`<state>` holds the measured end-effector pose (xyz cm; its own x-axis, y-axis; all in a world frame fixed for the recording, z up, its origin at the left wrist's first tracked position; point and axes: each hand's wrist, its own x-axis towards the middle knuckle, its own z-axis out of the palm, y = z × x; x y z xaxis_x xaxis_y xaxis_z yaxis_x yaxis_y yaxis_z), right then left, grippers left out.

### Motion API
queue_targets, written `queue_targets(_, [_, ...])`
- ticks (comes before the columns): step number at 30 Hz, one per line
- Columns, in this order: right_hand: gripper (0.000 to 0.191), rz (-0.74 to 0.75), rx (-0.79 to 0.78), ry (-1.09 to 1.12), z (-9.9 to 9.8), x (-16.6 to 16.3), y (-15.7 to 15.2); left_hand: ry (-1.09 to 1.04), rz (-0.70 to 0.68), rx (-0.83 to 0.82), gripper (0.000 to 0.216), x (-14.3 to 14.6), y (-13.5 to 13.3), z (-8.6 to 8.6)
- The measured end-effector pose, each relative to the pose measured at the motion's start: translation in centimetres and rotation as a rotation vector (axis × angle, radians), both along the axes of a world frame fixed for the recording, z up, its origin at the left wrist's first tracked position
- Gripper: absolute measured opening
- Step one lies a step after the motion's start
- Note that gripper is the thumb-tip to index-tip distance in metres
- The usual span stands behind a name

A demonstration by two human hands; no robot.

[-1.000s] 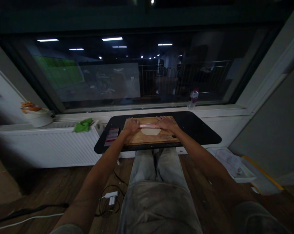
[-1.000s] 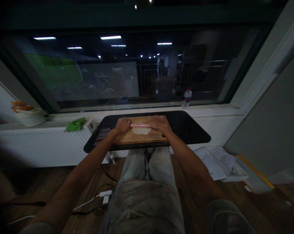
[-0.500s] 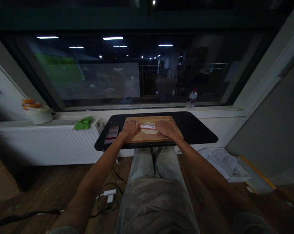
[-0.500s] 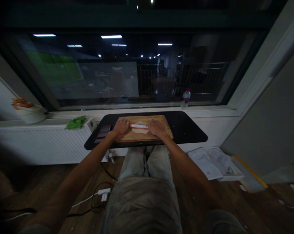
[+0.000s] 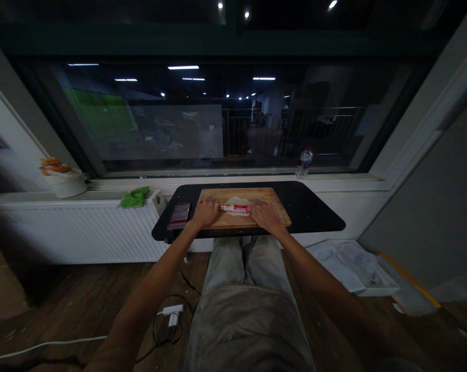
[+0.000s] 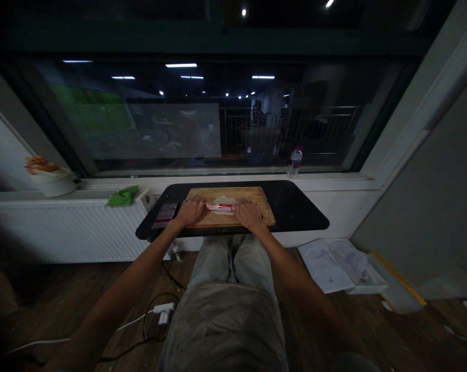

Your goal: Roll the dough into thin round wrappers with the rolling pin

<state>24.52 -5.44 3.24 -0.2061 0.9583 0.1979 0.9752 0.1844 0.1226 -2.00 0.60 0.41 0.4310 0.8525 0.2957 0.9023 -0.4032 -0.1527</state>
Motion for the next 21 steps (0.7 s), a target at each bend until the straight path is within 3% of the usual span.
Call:
queue_targets(12, [0.059,-0.026,0.081,0.098,-0.7,-0.1,-1.9,-0.231,-0.008,0.029,0.043,-0.7,-1.5,-2.0])
queue_targets(21, [0.061,0.051,0.087,0.103,-1.6,1.1,2.2,-0.243,-0.006,0.079,0.050,-0.1,0.6,-2.1])
